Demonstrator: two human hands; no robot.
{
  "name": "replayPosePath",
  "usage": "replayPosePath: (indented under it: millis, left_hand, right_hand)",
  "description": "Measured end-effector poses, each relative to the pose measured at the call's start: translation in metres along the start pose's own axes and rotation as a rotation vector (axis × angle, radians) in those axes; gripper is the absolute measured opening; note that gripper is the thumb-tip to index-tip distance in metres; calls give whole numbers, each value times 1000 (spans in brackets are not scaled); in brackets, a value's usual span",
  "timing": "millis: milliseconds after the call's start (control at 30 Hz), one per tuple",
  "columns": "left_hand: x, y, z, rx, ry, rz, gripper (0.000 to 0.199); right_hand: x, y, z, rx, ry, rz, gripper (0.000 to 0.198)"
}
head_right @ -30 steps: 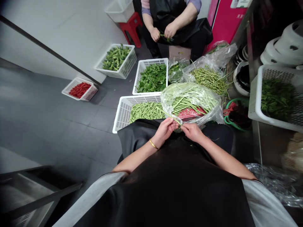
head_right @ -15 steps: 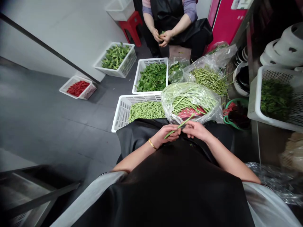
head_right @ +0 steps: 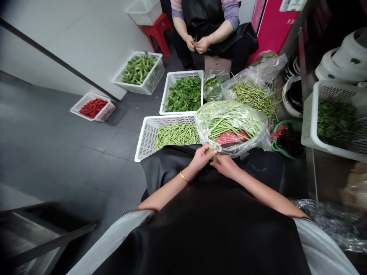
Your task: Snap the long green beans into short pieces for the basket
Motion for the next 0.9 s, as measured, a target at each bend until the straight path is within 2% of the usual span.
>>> replayPosePath:
  millis: [100,200,300,400,467,533,600,667,733,800,900]
  left_hand:
    - [11,16,2,144,-122,-165,25]
    - [15,29,11,232,-161,-340,18]
    - [17,39,20,329,-149,-471,10]
    - [19,39,26,372,-128,-531,6]
    - [23,36,29,382,-146,-548,6]
    - [24,34,28,371,-154,-498,9]
    - [13,35,23,317,-94,-336,15]
    - [-4,33,14,214,-14,-71,24]
    - [-14,28,5,96,-4,195,31]
    - [-16,22,-2,-4,-50,354,37]
    - [-17,11,-7,-89,-55,395,45]
  right_hand:
    - [-21,-22,7,-85,13,-32,27]
    - [-60,-20,7,-53,97,-4,26]
    - [-70,-15,5,-38,63,-3,28]
    - [-61,-10,7,16,124,-164,31]
    - [-43,-4,10,92,143,-429,33]
    - [-19,3,11,168,109,-757,36]
    - [1,15,8,232,20,-922,39]
    - [12,35,1,289,-145,-751,39]
    - [7,72,-11,341,-252,-313,34]
    - [-22,112,-30,408,-159,152,25]
    - [-60,152,-57,533,24,526,34]
Point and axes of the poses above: each hand's wrist, its own z-axis away from the middle knuckle, its own x-axis out of the palm, y = z × x, the point moved 9 cm from there along -z, towards the middle knuckle, and after that the axes turned 1 degree about -z, right-handed, at the moved point
